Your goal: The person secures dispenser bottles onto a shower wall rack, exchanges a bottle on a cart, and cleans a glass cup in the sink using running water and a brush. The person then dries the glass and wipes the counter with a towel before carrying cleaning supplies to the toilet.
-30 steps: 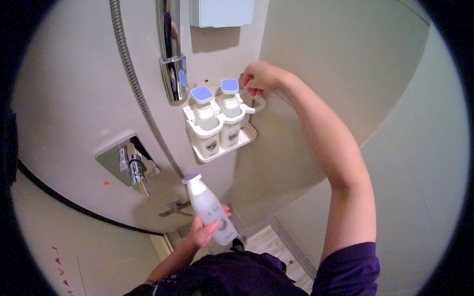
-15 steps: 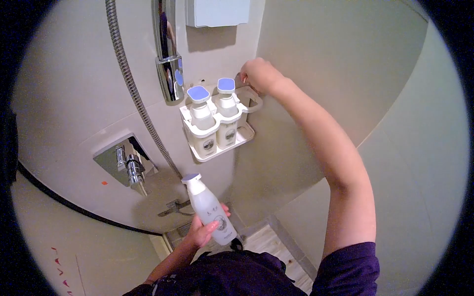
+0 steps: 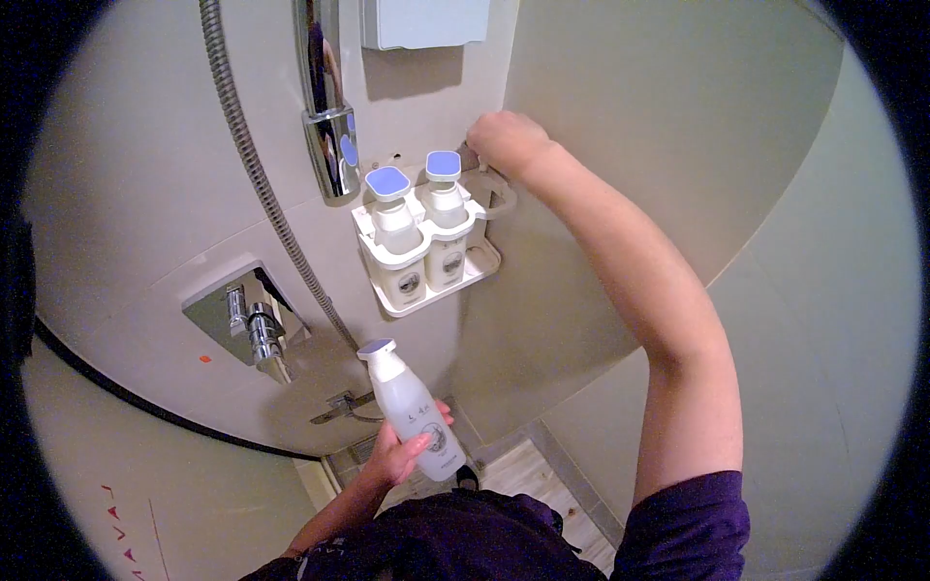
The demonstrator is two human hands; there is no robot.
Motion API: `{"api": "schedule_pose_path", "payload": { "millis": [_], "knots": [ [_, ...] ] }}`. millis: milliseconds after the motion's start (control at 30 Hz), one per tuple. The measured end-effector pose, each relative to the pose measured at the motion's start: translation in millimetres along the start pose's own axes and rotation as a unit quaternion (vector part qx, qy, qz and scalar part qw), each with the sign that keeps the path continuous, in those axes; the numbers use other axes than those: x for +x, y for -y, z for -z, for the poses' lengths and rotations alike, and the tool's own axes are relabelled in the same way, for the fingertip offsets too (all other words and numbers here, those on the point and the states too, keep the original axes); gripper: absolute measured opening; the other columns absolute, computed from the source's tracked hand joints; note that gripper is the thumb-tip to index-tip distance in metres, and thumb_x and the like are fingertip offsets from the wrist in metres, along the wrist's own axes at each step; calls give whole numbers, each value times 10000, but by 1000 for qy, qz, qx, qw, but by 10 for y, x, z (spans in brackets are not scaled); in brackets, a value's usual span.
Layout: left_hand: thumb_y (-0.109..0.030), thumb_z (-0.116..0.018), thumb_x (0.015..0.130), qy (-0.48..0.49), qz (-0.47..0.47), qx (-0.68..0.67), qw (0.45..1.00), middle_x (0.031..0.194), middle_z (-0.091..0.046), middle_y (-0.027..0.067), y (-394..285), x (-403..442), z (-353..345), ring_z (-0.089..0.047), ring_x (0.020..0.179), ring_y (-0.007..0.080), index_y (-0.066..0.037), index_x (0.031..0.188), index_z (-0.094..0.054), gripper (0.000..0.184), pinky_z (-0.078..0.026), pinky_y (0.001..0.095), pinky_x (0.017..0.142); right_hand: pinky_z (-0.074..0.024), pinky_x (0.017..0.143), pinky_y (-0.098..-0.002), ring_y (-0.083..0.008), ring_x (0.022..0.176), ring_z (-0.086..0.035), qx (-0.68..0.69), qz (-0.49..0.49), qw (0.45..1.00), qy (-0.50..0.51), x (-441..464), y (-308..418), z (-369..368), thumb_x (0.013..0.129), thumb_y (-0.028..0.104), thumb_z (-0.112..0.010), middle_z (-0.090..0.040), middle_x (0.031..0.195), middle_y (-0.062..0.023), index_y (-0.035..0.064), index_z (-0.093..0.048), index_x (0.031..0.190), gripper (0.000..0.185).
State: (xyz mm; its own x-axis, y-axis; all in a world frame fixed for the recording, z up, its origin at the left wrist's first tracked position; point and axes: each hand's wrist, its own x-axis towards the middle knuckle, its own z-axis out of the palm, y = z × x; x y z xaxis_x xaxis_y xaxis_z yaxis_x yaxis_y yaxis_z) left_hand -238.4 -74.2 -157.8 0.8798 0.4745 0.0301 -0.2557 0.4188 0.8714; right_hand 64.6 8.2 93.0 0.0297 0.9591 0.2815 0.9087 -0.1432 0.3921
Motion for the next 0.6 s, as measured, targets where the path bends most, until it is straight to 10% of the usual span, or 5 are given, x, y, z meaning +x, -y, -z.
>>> {"api": "schedule_pose_path", "payload": {
  "millis": [600],
  "knots": [
    [-104, -562, 743, 4, -12, -5, 1000, 1186, -487, 162, -7, 101, 24, -500, 1108, 283, 32, 1234, -373, 544, -402, 431, 948, -509, 660, -386, -311, 764, -618, 22, 44, 998, 36, 60, -96, -71, 726, 105, -569, -642, 795, -119, 70, -657, 769, 104]
  ]
}}
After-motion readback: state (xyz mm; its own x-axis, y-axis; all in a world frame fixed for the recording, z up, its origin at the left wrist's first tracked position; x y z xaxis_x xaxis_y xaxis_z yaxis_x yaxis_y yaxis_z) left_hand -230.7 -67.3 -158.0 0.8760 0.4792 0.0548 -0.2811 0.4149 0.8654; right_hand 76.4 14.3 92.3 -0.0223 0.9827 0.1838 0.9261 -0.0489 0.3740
